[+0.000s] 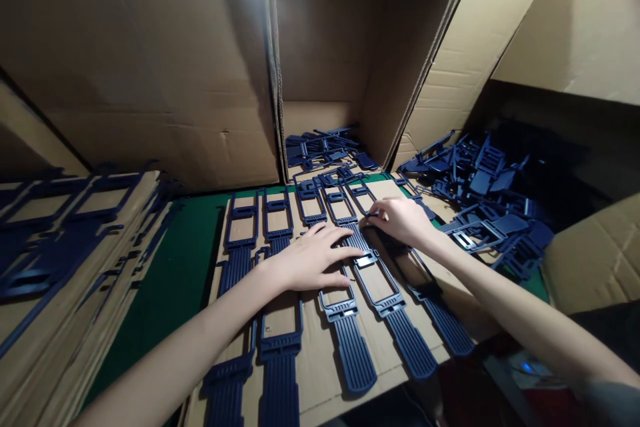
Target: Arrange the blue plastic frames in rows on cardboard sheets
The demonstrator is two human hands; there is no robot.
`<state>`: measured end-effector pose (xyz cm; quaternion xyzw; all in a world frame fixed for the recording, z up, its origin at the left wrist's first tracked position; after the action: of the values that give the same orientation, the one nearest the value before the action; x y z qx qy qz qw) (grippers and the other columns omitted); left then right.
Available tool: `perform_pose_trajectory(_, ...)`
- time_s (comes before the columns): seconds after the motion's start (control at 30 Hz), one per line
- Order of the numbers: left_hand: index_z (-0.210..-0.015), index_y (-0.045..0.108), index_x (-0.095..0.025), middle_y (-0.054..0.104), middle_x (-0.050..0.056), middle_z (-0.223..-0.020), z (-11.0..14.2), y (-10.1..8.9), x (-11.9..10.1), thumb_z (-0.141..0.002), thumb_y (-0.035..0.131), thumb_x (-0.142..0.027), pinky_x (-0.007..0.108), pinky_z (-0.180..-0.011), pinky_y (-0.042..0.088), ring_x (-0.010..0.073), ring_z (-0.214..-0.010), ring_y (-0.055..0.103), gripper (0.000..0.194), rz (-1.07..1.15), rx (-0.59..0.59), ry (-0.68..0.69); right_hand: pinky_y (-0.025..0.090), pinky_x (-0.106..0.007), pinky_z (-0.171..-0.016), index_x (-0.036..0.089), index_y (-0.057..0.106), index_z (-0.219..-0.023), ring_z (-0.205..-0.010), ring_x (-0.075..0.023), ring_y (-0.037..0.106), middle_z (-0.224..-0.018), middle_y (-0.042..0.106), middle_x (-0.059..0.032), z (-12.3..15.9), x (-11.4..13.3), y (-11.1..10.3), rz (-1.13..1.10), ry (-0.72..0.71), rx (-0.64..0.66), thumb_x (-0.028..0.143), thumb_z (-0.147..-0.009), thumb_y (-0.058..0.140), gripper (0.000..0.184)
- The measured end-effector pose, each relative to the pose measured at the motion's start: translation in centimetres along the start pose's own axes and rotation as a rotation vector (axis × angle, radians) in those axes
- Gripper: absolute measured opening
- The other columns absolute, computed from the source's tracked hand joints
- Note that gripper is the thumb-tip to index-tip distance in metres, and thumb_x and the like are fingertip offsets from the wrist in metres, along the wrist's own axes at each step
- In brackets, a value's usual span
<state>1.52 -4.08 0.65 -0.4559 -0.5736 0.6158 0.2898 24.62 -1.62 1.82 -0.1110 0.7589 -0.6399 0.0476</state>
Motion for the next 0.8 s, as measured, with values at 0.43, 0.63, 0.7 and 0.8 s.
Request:
perform_pose_trajectory(0.43,-0.136,0.046,-0.033,0.034,0.008,-0.149,0.1,0.2,0.1,-0.089,0.047,-0.059,0.054,-0.111,0.02,0.0327,-0.135,0.031,0.054,0.016,-0.008,0.015,0.043,-0.026,-0.062,0.013,0.07,-0.068,-0.068,-0.0214,0.065,-0.065,0.068,-0.0099,-5.2,-1.4,-0.9,-0.11,0.121,-0.094,0.028,-0.075,0.057,0.021)
perform_pose_trajectory(0.63,-0.136,0.046,-0.035,0.034,0.007,-0.149,0.1,0.2,0.1,-0.088,0.051,-0.057,0.055,-0.111,0.019,0.0333,-0.135,0.031,0.053,0.033,-0.015,0.011,0.039,-0.021,-0.049,0.011,0.067,-0.063,-0.047,-0.0132,0.057,-0.045,0.059,-0.0045,-3.9,-3.4,-2.5,-0.384,0.225,-0.059,0.029,-0.076,0.052,0.027)
perform_pose_trajectory(0.7,-0.136,0.046,-0.035,0.034,0.008,-0.149,0.0,0.1,0.1,-0.088,0.051,-0.057,0.056,-0.111,0.019,0.0336,-0.135,0.032,0.053,0.032,-0.013,0.013,0.037,-0.021,-0.045,0.012,0.066,-0.061,-0.044,-0.0121,0.054,-0.044,0.058,-0.0039,-3.3,-3.9,-1.8,-0.426,0.234,0.019,0.031,-0.075,0.053,0.028)
perform_pose_trajectory(0.8,-0.136,0.046,-0.034,0.034,0.009,-0.148,0.0,0.1,0.0,-0.088,0.049,-0.057,0.056,-0.111,0.02,0.034,-0.135,0.032,0.053,0.024,-0.009,0.016,0.035,-0.02,-0.042,0.012,0.066,-0.062,-0.043,-0.0116,0.054,-0.046,0.059,-0.0039,-2.6,-4.6,-0.2,-0.473,0.257,0.094,0.031,-0.075,0.053,0.027)
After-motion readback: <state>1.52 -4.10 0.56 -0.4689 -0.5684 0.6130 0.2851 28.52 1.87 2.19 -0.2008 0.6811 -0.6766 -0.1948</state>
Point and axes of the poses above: each hand's wrist, its own z-axis away from the middle knuckle, its own y-axis out of the palm, x = y × z, the point moved 1 cm from there along -z, towards the middle knuckle
